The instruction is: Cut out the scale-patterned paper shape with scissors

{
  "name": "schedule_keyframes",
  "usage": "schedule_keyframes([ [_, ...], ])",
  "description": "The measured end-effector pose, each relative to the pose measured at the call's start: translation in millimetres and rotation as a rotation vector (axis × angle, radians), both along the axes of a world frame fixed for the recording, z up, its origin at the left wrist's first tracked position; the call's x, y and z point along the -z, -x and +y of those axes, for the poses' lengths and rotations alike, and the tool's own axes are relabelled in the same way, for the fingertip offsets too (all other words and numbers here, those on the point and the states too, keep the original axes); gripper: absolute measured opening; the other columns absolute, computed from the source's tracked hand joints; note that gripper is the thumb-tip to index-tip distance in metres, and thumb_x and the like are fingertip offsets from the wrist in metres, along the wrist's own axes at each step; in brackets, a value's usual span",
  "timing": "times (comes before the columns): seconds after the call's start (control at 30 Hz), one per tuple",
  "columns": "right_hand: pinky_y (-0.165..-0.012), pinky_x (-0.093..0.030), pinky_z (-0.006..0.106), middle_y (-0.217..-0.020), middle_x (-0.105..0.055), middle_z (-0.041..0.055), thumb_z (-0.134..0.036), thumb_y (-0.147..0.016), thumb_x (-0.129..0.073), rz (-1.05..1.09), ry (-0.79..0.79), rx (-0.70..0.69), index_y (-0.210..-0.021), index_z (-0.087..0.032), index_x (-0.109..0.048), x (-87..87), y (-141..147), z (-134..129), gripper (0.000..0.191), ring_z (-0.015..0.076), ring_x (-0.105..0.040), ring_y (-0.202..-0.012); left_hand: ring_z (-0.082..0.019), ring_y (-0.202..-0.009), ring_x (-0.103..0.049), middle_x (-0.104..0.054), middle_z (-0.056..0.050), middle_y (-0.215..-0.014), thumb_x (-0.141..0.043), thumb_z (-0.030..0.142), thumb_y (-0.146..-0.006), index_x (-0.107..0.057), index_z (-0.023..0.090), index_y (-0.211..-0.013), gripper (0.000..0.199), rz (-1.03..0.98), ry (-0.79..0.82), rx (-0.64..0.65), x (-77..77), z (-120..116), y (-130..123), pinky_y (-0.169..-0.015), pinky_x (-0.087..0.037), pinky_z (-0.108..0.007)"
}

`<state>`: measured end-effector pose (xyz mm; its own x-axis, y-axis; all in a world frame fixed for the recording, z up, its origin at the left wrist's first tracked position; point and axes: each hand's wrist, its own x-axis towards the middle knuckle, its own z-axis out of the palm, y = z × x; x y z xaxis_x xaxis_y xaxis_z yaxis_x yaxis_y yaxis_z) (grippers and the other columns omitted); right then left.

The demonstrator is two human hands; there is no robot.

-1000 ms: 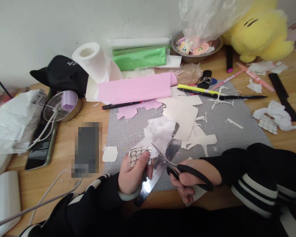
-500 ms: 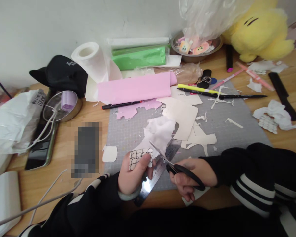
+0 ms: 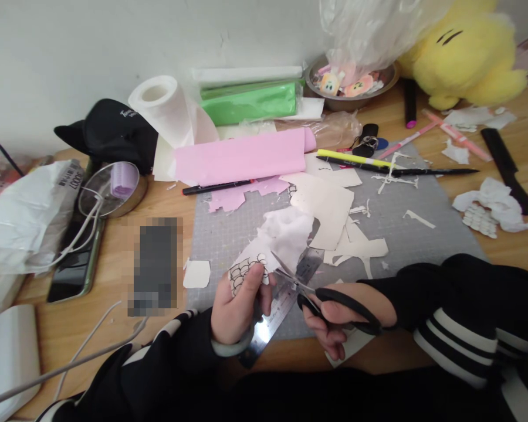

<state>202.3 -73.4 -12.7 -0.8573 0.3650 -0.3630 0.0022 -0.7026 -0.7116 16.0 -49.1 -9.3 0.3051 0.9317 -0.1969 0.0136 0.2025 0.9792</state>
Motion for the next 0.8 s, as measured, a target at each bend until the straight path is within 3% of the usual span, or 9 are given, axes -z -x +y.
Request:
schedule_keyframes([
  [0.17, -0.048, -0.041, 0.024, -0.046, -0.043, -0.0039, -0.084, -0.046, -0.052, -0.1, -0.051, 0.001, -0.058, -0.017, -0.032, 0.9, 1.1, -4.0, 0.071, 0.0085, -0.049, -0.045, -0.009, -0.029, -0.036, -0.045, 0.003, -0.033, -0.047, 0.048, -0.085, -0.058, 0.018, -0.06, 0.041, 0.019, -0.007, 0.004, 0.9, -0.3, 0.2, -0.033, -0.027, -0.023],
  [0.37, -0.047, -0.041, 0.021, -0.05, -0.053, -0.0006, -0.058, -0.067, -0.062, -0.154, 0.005, 0.034, -0.063, -0.015, -0.038, 3.8, 0.8, -7.2, 0.049, 0.0077, -0.051, -0.045, -0.01, -0.031, -0.038, -0.046, 0.002, -0.031, -0.049, 0.053, -0.082, -0.058, 0.016, -0.058, 0.045, 0.072, 0.02, 0.075, -0.7, -1.2, -0.6, -0.035, -0.031, -0.023],
  [0.63, -0.043, -0.042, 0.019, -0.045, -0.042, -0.0047, -0.069, -0.066, -0.055, -0.084, 0.013, 0.118, -0.059, -0.015, -0.037, 3.9, 1.3, -7.6, 0.058, 0.0078, -0.051, -0.045, -0.006, -0.024, -0.025, -0.033, 0.005, -0.027, -0.061, 0.057, -0.068, -0.05, 0.018, -0.043, 0.048, 0.048, 0.069, -0.015, -9.1, -1.0, -5.7, -0.027, -0.016, -0.023],
  [0.8, -0.046, -0.045, 0.02, -0.041, -0.038, -0.0066, -0.078, -0.058, -0.051, -0.017, 0.001, 0.059, -0.057, -0.015, -0.035, 2.7, 0.6, -2.6, 0.065, 0.0075, -0.052, -0.044, -0.008, -0.027, -0.03, -0.032, 0.004, -0.027, -0.055, 0.053, -0.076, -0.046, 0.018, -0.041, 0.05, 0.041, 0.053, 0.02, -8.6, -0.6, -4.5, -0.031, -0.023, -0.023],
])
